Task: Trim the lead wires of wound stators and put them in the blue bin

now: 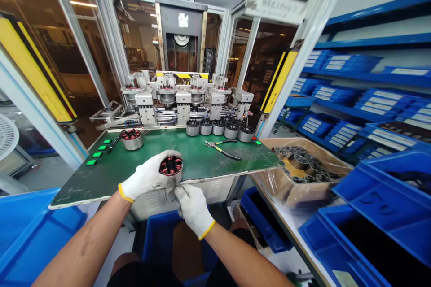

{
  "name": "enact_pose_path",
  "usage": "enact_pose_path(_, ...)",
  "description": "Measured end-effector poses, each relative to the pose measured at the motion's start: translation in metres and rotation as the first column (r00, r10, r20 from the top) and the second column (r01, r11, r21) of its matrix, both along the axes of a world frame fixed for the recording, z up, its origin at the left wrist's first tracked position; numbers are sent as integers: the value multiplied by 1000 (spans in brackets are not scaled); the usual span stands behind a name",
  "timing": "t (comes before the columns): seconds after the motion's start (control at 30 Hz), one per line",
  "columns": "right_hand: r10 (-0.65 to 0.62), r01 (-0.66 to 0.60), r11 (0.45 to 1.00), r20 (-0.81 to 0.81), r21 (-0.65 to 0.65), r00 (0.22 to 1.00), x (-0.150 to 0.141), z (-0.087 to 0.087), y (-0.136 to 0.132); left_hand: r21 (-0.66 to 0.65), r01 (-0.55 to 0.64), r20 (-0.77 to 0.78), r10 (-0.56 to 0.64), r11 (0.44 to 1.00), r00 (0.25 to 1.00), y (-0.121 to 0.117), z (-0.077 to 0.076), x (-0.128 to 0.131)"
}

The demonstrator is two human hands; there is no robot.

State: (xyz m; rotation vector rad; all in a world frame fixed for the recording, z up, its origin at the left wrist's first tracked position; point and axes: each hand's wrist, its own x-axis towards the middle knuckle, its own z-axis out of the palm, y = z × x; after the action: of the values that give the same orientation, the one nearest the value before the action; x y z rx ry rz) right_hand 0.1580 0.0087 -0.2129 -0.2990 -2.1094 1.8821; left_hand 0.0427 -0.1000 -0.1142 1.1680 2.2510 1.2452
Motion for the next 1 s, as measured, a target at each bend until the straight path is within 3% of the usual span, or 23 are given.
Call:
enact_pose_path(0.07,54,-55,998,18,6,998,12,-3,5,7,4,-57,-4,1000,998,-6,-1,0)
enact_pose_path(0.13,27,-24,997,-38,69,999,28,0,17,29,-14,-98,17,999,995,-15,-2,2)
enact_pose_path(0.23,-205,242,954,-201,178,958,46,20,44,62,-138,-91,143,989,986,-25,-6,15)
enact_pose_path(0.3,-274,341,913,-283,223,919,44,42,60,39,-287,-115,290,957,950,-21,-9,27)
enact_pose_path(0.4,-128,275,887,-375,370,918,17,71,70,-53,-493,-176,478,869,861,-4,-13,40)
enact_pose_path(0.47,42,167,854,-385,493,922,-7,81,69,-80,-541,-183,521,837,834,7,-14,43)
enact_pose_path(0.53,169,61,816,-339,575,926,-29,79,66,-63,-534,-194,514,843,835,12,-15,41)
enact_pose_path(0.6,214,18,782,-295,624,931,-42,71,63,-51,-522,-205,503,851,840,12,-16,36)
enact_pose_path(0.73,149,115,723,-316,681,937,-49,53,63,-104,-535,-206,509,838,836,11,-17,32)
enact_pose_path(0.87,133,164,674,-337,720,932,-50,48,65,-132,-578,-231,542,805,808,15,-16,35)
enact_pose_path(0.93,130,200,567,-326,799,936,-43,50,62,-88,-578,-216,551,811,806,13,-20,40)
enact_pose_path(1.0,127,235,373,-300,898,946,-29,51,53,8,-567,-172,560,824,811,5,-32,47)
